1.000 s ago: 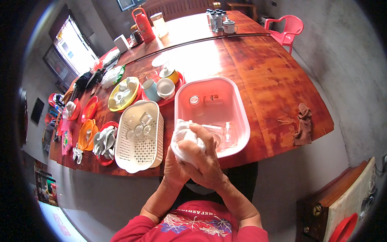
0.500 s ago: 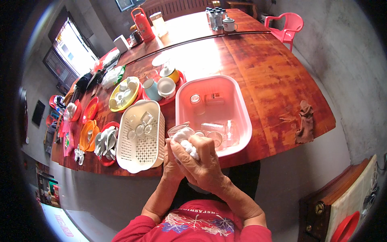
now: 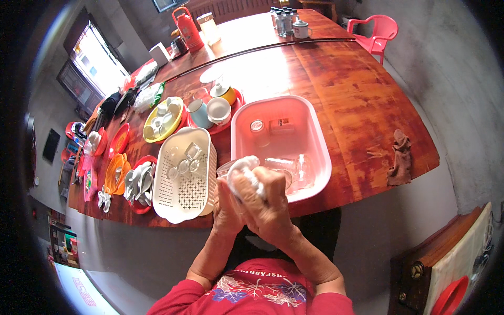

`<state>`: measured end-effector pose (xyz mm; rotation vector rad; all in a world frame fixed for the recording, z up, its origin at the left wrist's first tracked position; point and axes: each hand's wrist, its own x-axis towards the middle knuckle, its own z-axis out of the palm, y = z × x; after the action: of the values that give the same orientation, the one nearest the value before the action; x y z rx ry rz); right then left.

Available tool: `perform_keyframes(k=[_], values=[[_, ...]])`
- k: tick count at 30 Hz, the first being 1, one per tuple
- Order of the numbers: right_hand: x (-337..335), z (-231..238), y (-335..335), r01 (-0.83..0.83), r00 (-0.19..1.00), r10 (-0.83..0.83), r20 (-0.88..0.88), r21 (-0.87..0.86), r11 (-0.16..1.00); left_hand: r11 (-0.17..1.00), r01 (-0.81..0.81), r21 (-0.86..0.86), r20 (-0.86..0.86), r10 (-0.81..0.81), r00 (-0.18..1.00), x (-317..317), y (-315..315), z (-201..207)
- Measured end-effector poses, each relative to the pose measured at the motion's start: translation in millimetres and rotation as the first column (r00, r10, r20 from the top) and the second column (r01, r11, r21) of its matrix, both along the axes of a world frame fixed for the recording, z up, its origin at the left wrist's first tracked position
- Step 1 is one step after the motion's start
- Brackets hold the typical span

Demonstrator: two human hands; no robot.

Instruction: The person dries multiple small clear glasses and a small bottle with a white cloth. Each item is wiped inside and out, then placed into a white plastic dish rack on the table.

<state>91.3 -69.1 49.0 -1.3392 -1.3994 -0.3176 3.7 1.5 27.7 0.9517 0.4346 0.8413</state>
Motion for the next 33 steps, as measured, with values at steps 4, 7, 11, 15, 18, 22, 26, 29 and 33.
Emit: perform_keyframes(k=[4,7,11,15,18,22,26,29,33], values=[[-3,-7,-14,-0.076,0.973,0.091,0.211,-0.077,0.994,0.983,0.076,-0.165,0.068,-0.066,0.996,-9,9,-13],[2,-3,-26,-0.239,0.963,0.251,0.098,-0.12,0.964,0.973,0.103,-0.205,0.139,-0.075,0.987,-10,12,-10],[18,12,-38,-0.305,0.934,0.29,-0.209,-0.046,0.951,0.959,0.166,-0.229,0.26,-0.104,0.96,-3,10,0],[18,8,-12,-0.067,0.98,0.056,-0.192,-0.051,0.996,0.933,0.248,-0.259,0.238,-0.187,0.953,2,1,4],[11,3,-6,-0.035,0.995,0.023,-0.098,-0.126,0.991,0.948,0.264,-0.176,0.298,-0.204,0.932,-1,4,-14],[0,-10,-23,-0.041,0.999,0.033,-0.043,-0.195,0.98,0.932,0.146,-0.333,0.315,-0.036,0.948,4,10,-16],[1,-11,-37,-0.257,0.965,0.247,-0.085,-0.142,0.956,0.819,0.33,-0.47,0.466,-0.087,0.88,-1,14,-23],[8,-1,-46,-0.306,0.936,0.284,-0.209,-0.086,0.948,0.806,0.353,-0.475,0.475,-0.103,0.874,2,12,-12],[2,-14,-30,0.043,0.992,-0.043,-0.117,-0.004,0.999,0.764,0.267,-0.587,0.426,0.011,0.905,10,8,-9]])
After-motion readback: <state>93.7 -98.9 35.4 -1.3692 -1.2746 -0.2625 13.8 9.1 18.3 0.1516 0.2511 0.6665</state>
